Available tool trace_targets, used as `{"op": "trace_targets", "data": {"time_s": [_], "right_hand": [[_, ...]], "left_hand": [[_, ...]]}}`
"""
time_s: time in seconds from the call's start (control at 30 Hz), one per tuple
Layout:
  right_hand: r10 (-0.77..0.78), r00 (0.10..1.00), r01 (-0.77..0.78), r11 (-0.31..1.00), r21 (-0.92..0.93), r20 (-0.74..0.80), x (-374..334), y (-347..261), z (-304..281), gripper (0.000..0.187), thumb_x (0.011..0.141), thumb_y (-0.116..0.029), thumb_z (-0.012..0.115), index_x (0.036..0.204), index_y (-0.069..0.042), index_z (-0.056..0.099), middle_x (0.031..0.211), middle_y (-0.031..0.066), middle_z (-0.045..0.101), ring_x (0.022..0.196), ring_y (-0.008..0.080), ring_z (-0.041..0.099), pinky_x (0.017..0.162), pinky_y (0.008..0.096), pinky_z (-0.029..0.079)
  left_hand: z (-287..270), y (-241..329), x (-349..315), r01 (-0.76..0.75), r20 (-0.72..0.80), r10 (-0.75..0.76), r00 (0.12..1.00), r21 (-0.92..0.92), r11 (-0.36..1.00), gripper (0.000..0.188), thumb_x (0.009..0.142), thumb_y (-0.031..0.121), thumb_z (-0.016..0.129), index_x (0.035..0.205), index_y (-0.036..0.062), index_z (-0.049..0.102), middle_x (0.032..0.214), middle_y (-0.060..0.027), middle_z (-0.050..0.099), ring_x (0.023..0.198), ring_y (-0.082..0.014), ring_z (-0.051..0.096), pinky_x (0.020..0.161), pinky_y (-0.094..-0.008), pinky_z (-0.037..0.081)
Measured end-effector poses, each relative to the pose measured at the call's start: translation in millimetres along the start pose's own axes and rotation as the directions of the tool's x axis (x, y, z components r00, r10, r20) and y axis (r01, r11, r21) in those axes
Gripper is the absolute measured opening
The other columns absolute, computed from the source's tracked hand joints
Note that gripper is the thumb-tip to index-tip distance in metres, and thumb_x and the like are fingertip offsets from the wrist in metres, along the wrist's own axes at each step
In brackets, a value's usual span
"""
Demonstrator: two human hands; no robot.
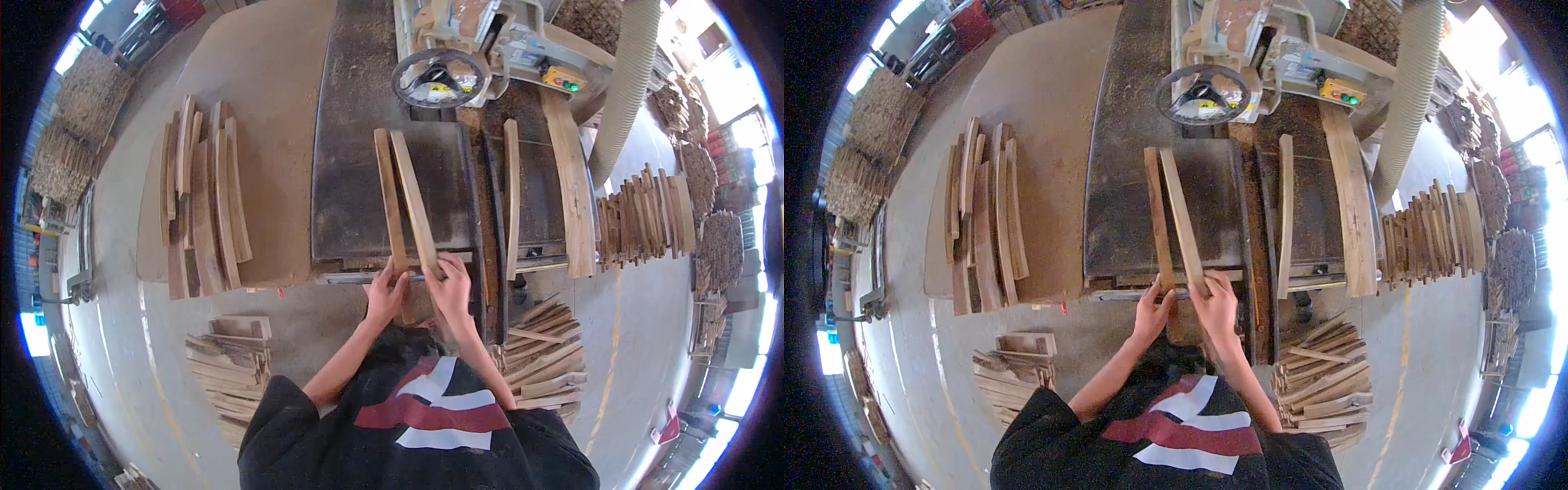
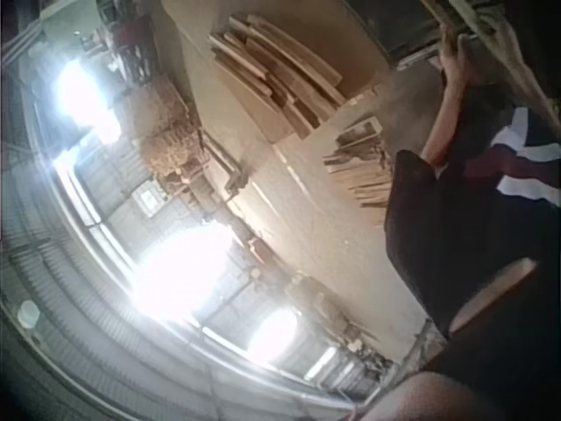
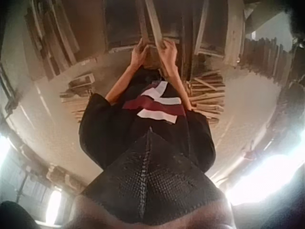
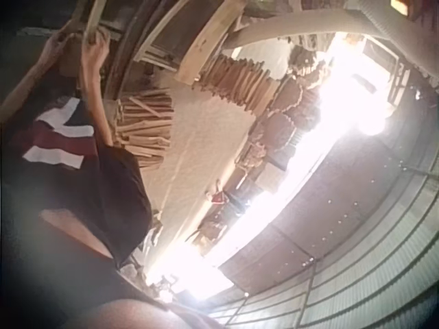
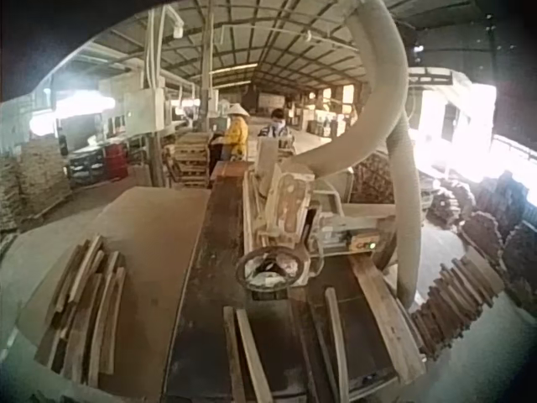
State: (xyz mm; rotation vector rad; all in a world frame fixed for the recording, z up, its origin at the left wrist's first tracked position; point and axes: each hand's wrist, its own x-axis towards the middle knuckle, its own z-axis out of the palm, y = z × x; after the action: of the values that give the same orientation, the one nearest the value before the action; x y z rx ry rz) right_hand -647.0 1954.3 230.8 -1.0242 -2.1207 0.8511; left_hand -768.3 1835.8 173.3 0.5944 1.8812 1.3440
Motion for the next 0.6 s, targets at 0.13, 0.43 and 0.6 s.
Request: {"op": "trace_targets", "data": {"time_s": [0.13,0.43,0.6], "right_hand": [[0.234,0.954,-0.255,0.962,0.095,0.186,15,8,49,0.025,0.093,-0.013,0.068,0.108,0.006,0.069,0.11,0.0188,0.066,0.101,0.0336,0.066,0.085,0.0376,0.052],[0.452,0.778,-0.59,0.765,0.259,0.437,-6,21,51,0.049,0.1,-0.032,0.062,0.139,-0.003,0.058,0.129,0.02,0.065,0.115,0.0259,0.065,0.094,0.0349,0.05],[0.501,0.729,-0.675,0.642,0.364,0.467,-9,23,47,0.053,0.099,-0.033,0.064,0.141,-0.002,0.057,0.124,0.0167,0.068,0.116,0.0202,0.063,0.096,0.0332,0.049]], "left_hand": [[-18,7,15,-0.186,0.055,0.179,0.982,0.38,0.906,0.065,0.1,0.029,0.063,0.153,0.0021,0.039,0.111,-0.0192,0.068,0.091,-0.016,0.064,0.078,-0.0341,0.054],[-16,15,17,0.075,0.144,-0.057,0.988,-0.122,0.99,0.092,0.091,0.021,0.076,0.16,0.0019,0.018,0.103,-0.0099,0.073,0.089,-0.0114,0.067,0.081,-0.0276,0.054],[-17,19,16,0.188,0.195,-0.151,0.969,-0.19,0.964,0.09,0.092,0.02,0.076,0.161,0.0057,0.02,0.12,-0.011,0.069,0.103,-0.0152,0.066,0.09,-0.0307,0.054]]}}
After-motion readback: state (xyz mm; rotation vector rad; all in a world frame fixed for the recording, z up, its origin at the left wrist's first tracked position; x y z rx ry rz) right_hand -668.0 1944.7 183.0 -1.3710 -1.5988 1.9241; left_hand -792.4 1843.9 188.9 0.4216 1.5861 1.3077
